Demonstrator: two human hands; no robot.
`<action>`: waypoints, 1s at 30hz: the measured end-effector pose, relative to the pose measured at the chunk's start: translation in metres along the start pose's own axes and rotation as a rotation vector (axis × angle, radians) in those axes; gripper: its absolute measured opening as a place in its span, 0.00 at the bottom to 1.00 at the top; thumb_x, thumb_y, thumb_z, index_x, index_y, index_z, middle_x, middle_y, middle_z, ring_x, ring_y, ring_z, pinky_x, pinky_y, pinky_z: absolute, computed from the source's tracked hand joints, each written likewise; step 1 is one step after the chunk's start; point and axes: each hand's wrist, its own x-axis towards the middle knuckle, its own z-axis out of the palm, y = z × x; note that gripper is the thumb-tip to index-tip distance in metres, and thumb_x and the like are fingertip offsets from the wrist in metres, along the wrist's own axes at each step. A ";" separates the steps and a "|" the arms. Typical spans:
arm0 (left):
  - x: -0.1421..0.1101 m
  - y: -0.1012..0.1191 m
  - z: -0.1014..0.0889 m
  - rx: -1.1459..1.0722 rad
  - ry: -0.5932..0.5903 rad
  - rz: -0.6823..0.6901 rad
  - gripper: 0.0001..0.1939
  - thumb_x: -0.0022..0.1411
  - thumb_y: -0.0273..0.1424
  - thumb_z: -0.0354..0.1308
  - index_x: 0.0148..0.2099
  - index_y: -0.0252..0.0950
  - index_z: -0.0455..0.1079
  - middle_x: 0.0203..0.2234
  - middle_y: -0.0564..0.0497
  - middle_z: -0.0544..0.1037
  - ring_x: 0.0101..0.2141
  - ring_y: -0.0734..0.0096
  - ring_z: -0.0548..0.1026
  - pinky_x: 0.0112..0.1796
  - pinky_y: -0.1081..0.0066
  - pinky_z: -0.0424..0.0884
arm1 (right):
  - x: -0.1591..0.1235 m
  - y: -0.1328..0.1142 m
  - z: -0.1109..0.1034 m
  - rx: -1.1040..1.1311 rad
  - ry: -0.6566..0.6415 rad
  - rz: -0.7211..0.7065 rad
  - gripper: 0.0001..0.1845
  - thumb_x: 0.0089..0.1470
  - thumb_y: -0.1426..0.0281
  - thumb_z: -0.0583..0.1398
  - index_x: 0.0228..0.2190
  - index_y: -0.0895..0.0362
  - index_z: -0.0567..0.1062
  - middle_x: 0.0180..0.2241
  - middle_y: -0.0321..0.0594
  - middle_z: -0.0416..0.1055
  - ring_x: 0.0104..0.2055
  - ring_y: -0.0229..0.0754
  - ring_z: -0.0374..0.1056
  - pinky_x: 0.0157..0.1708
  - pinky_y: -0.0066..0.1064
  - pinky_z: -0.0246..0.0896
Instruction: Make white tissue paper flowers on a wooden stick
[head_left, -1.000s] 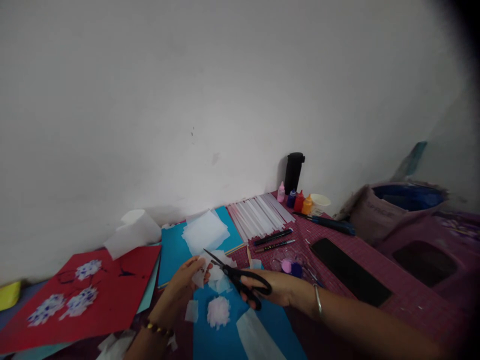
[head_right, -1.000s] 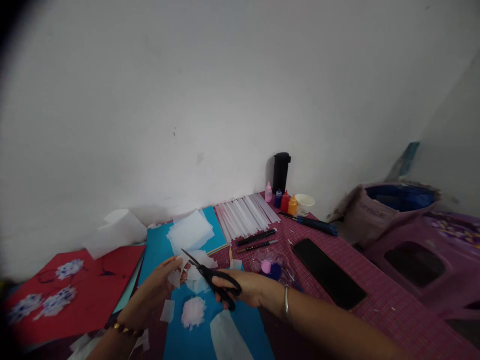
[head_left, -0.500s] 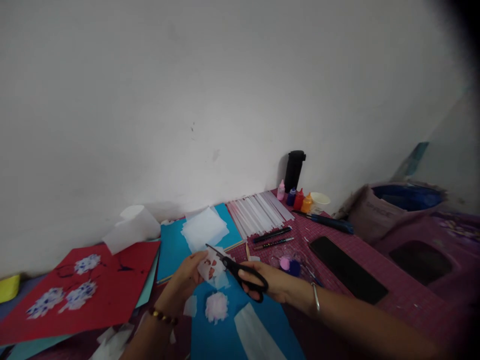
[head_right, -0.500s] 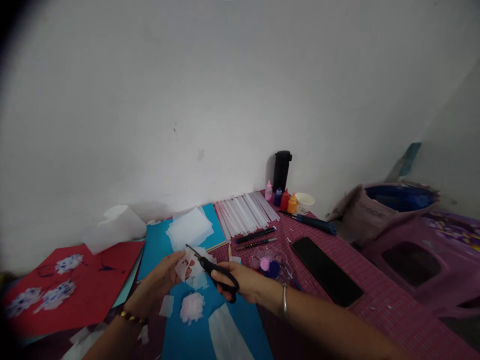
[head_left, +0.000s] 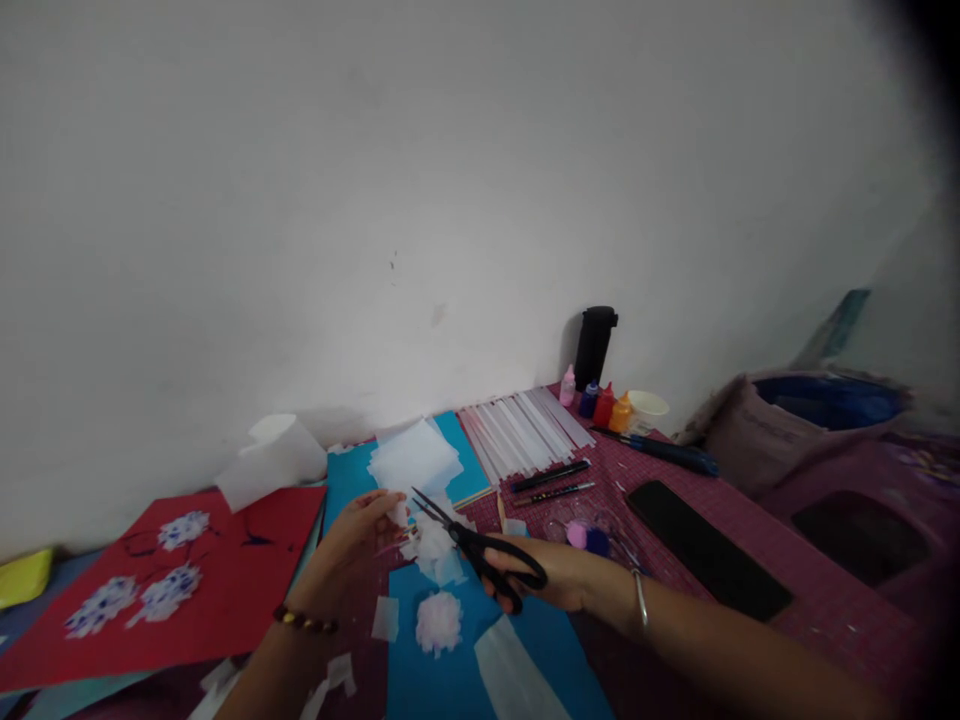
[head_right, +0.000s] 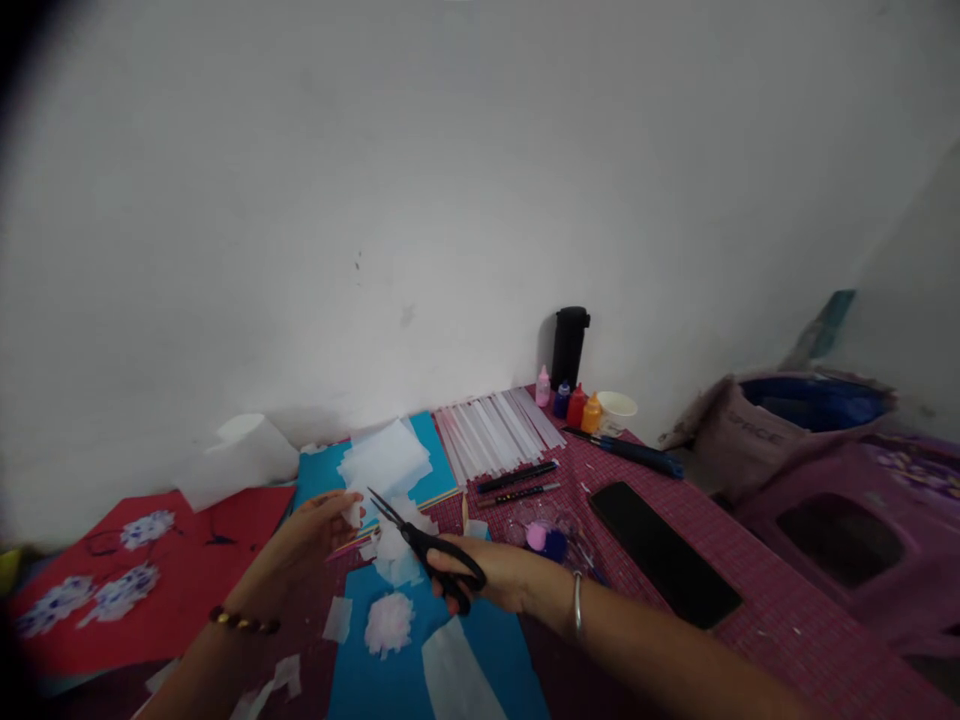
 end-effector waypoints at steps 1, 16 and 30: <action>0.001 0.000 0.001 0.011 -0.013 -0.012 0.11 0.43 0.32 0.69 0.27 0.32 0.71 0.18 0.54 0.76 0.18 0.77 0.72 0.24 0.76 0.71 | -0.001 -0.001 0.000 -0.017 0.004 0.001 0.32 0.42 0.46 0.62 0.37 0.60 0.66 0.27 0.33 0.64 0.21 0.30 0.61 0.20 0.23 0.50; 0.002 -0.011 0.018 0.103 -0.127 -0.167 0.08 0.43 0.30 0.64 0.25 0.31 0.70 0.16 0.52 0.74 0.16 0.76 0.70 0.20 0.76 0.66 | 0.003 -0.010 0.015 -0.254 0.221 0.027 0.27 0.43 0.54 0.64 0.40 0.59 0.69 0.22 0.28 0.59 0.19 0.27 0.52 0.18 0.23 0.46; 0.002 -0.023 -0.001 0.077 -0.053 -0.118 0.09 0.41 0.26 0.67 0.27 0.32 0.70 0.17 0.53 0.75 0.19 0.75 0.72 0.28 0.71 0.72 | 0.001 -0.006 0.000 -0.011 0.010 0.064 0.33 0.43 0.44 0.60 0.38 0.60 0.66 0.27 0.34 0.65 0.21 0.30 0.62 0.21 0.24 0.50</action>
